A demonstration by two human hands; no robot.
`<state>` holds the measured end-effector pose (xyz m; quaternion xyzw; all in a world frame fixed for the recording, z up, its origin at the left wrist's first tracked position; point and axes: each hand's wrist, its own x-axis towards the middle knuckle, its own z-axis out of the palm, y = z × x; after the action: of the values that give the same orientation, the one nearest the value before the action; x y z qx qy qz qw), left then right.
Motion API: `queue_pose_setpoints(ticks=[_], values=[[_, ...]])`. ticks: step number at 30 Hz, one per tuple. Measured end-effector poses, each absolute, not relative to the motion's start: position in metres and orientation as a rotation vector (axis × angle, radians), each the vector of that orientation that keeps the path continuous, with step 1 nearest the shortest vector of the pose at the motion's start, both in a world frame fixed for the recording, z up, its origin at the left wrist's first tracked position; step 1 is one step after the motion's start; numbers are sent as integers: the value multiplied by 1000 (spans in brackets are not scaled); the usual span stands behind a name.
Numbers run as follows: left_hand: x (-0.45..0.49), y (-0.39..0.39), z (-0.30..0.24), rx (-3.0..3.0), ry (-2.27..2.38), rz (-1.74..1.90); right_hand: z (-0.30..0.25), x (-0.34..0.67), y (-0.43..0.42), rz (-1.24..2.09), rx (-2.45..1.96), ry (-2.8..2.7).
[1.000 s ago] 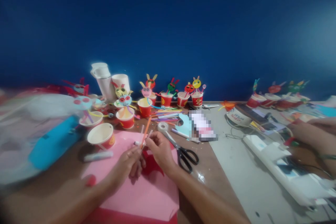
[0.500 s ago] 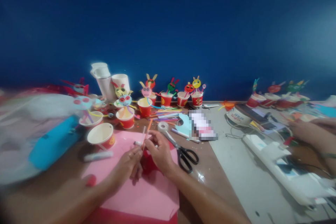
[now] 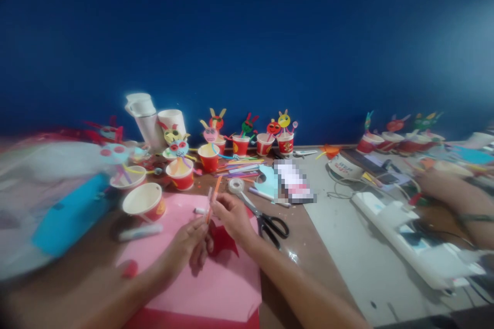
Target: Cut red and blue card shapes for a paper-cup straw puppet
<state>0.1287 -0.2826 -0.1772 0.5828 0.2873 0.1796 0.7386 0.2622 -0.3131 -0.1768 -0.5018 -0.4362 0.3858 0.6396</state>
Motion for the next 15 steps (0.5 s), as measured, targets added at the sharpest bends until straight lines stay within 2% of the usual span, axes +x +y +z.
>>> queue_pose_setpoints(ticks=[15], values=[[126,-279,-188,1353,542,400,-177,260,-315,960,-1158,-991]])
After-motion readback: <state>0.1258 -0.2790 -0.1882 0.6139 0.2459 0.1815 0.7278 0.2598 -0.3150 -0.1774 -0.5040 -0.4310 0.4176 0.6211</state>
